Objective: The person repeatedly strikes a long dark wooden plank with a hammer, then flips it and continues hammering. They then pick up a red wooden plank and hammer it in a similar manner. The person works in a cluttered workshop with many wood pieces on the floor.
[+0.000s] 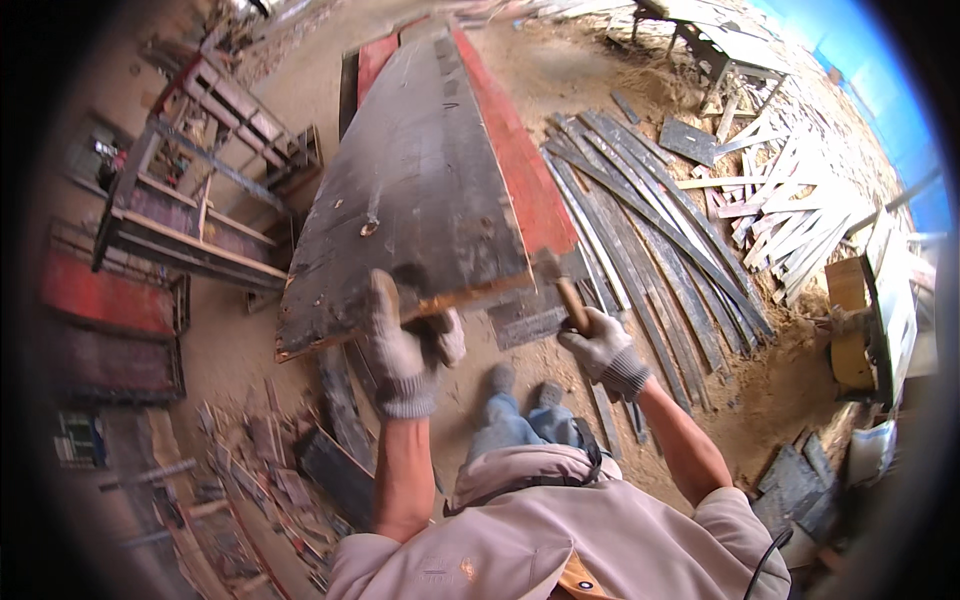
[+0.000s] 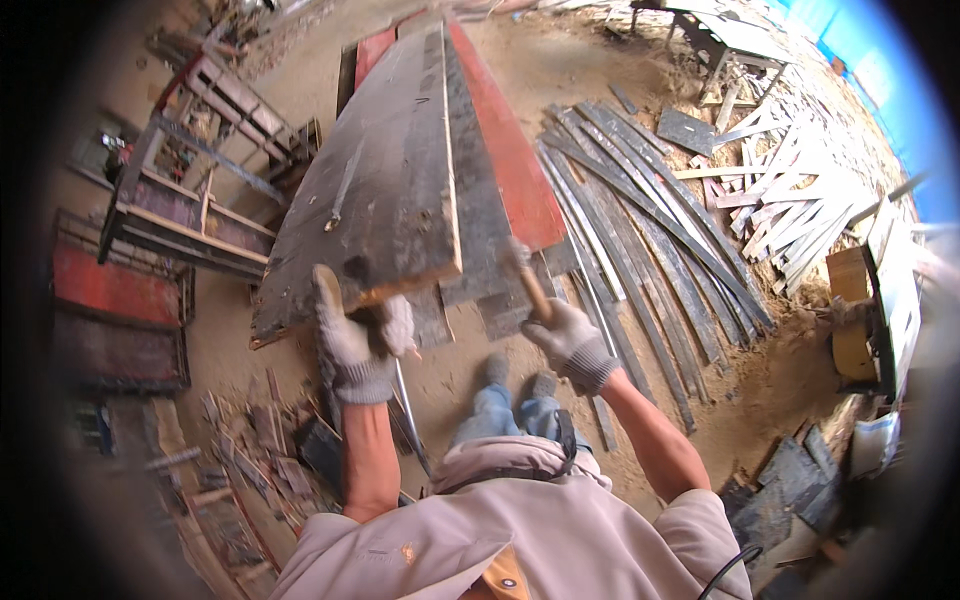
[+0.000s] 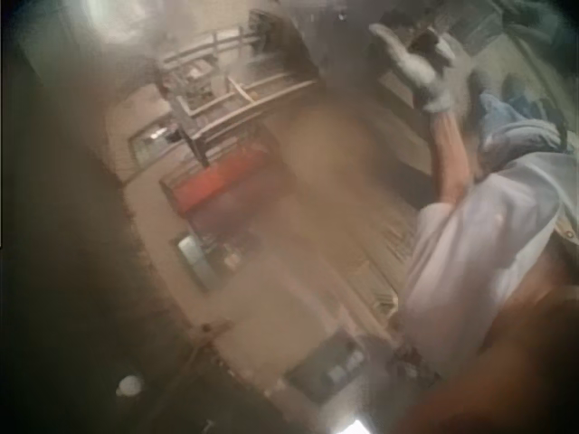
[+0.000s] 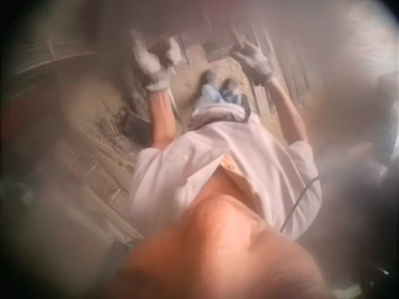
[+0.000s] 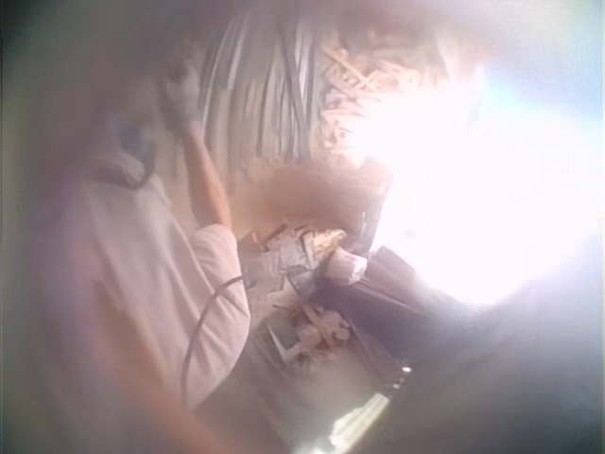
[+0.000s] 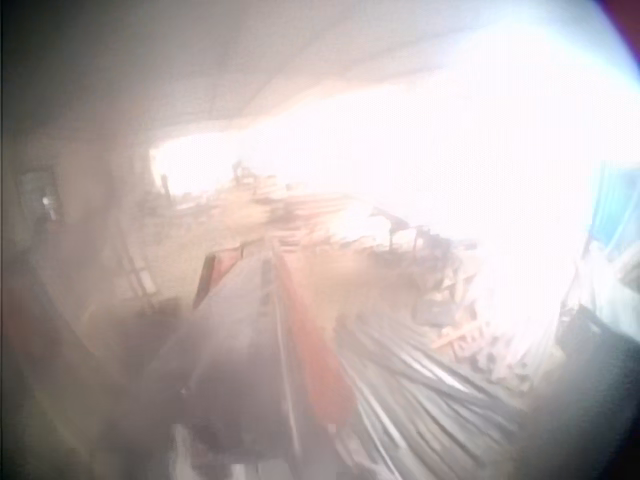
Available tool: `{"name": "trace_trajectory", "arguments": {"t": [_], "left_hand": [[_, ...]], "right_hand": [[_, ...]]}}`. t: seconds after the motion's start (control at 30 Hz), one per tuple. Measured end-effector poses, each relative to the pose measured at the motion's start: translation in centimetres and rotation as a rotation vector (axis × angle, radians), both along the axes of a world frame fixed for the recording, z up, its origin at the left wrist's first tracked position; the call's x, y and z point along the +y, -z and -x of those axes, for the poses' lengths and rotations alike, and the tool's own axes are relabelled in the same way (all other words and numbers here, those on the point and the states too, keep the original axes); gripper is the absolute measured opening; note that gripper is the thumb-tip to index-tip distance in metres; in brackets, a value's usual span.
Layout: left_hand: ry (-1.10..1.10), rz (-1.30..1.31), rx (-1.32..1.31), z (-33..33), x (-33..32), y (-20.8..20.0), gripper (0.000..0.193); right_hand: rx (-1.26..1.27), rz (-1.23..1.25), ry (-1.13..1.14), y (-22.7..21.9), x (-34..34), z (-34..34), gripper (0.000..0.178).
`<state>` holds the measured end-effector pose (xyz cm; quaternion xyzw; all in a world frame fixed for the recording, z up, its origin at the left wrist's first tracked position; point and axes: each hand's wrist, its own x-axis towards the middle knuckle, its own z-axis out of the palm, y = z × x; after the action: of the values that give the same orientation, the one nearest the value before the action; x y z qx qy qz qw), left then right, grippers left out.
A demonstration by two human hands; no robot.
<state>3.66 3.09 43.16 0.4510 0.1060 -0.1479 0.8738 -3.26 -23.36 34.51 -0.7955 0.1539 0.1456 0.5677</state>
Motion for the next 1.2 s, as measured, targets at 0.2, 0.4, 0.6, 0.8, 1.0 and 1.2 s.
{"name": "trace_trajectory", "arguments": {"t": [0.2,0.4,0.6,0.8,1.0,1.2], "left_hand": [[0.185,0.115,-0.195,-4.2,-4.5,-10.1,0.085],[0.211,0.162,-0.253,-5.5,-5.1,-11.8,0.078],[0.188,0.121,-0.241,-5.5,-4.8,-11.6,0.074],[0.145,0.116,-0.177,-4.5,-5.3,-10.7,0.075],[0.032,0.051,-0.119,-3.7,-4.5,-9.8,0.071],[-0.095,0.067,-0.054,-3.0,-0.8,-9.8,0.063]], "right_hand": [[-0.226,0.0,-0.083,-7.0,2.0,-7.2,0.04],[-0.254,-0.097,-0.078,-12.2,0.4,-8.0,0.033],[-0.269,-0.186,-0.069,-11.9,0.4,-5.9,0.029],[-0.246,-0.104,-0.031,-12.0,1.1,-7.3,0.029],[-0.281,-0.105,-0.094,-11.7,2.6,-6.7,0.028],[-0.193,-0.451,-0.083,-10.4,6.8,-1.7,0.028]]}}
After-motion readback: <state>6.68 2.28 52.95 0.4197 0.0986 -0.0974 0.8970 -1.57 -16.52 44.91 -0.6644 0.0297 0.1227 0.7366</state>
